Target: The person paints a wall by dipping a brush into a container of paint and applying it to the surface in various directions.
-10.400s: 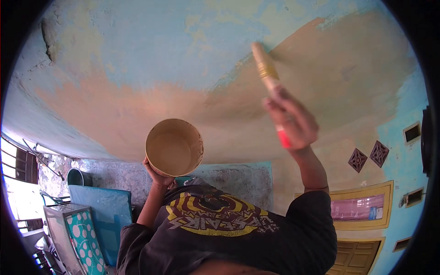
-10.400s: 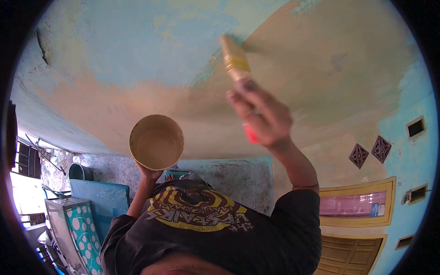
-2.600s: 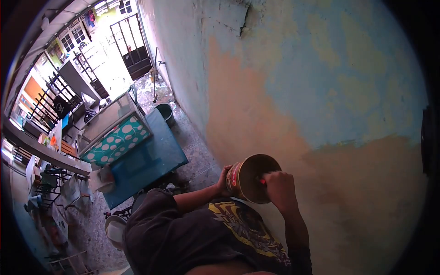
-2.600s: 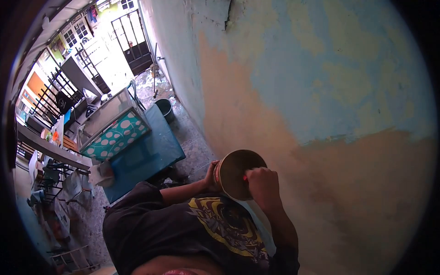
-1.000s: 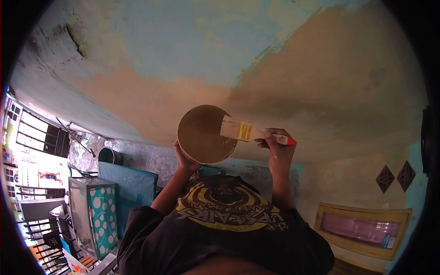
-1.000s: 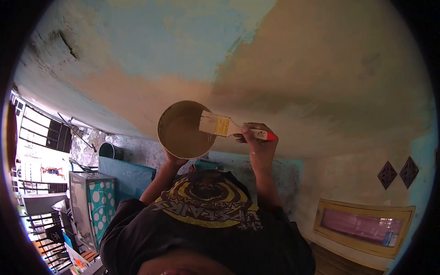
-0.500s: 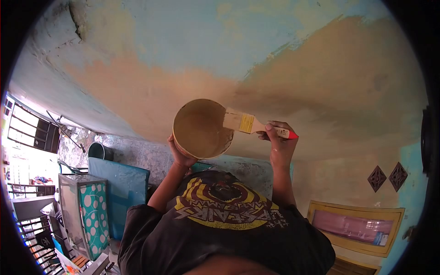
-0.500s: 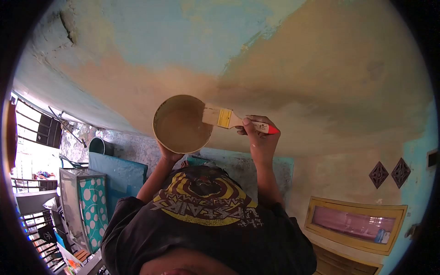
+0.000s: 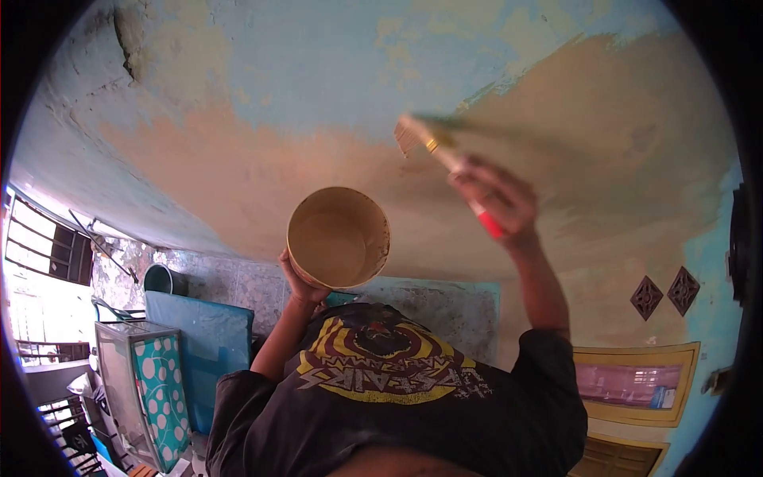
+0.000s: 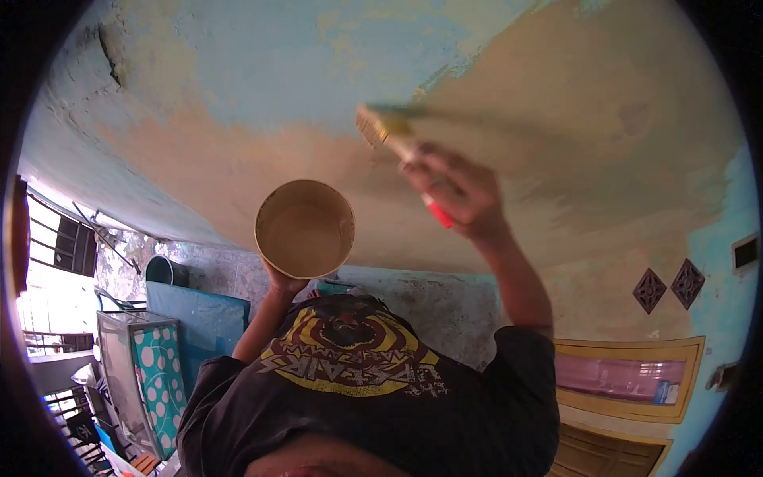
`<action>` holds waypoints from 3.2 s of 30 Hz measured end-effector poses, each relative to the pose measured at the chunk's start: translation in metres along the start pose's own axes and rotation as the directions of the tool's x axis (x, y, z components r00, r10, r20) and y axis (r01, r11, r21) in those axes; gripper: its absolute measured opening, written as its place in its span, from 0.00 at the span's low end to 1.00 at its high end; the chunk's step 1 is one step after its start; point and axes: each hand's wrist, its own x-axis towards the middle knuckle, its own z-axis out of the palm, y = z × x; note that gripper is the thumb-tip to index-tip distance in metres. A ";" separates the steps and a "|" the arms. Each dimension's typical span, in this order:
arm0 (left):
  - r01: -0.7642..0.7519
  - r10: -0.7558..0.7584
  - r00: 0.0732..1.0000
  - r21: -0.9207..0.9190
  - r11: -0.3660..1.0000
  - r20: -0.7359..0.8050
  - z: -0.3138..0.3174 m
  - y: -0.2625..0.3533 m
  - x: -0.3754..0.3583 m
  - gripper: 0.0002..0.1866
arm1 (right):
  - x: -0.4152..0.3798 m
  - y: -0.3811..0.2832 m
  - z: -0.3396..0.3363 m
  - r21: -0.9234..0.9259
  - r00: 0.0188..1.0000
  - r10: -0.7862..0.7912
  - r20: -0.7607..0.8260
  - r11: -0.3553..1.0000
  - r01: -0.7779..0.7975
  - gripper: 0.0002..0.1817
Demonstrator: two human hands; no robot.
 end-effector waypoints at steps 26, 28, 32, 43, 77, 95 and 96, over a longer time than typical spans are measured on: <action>-0.220 0.220 0.973 -0.017 0.975 0.074 -0.042 0.020 -0.017 0.45 | 0.091 -0.002 -0.100 -0.339 0.972 0.019 -0.234 0.935 -0.100 0.11; -0.241 0.241 0.969 -0.003 0.970 0.056 -0.044 0.022 -0.018 0.45 | 0.089 0.005 -0.102 -0.432 0.957 -0.001 -0.290 0.893 -0.130 0.12; -0.209 0.211 0.975 -0.032 0.977 0.065 -0.047 0.020 -0.020 0.45 | 0.029 0.007 -0.040 -0.229 0.986 0.141 -0.091 0.960 -0.159 0.17; -0.099 0.092 0.971 0.022 0.995 0.219 -0.038 0.022 -0.005 0.48 | 0.071 0.006 -0.089 0.003 0.966 0.254 0.052 0.967 -0.254 0.18; -0.072 0.070 0.982 0.006 0.997 0.175 0.007 0.018 -0.015 0.51 | 0.104 0.025 -0.146 -0.345 0.960 0.086 -0.267 0.922 -0.178 0.14; -0.089 0.089 0.976 -0.009 0.996 0.200 0.014 0.021 -0.017 0.53 | 0.058 0.008 -0.103 -0.478 0.994 -0.104 0.042 0.871 0.111 0.13; -0.077 0.078 0.972 -0.014 0.997 0.223 0.015 0.021 -0.018 0.53 | 0.064 0.011 -0.117 -0.530 0.988 -0.151 -0.022 0.840 0.116 0.12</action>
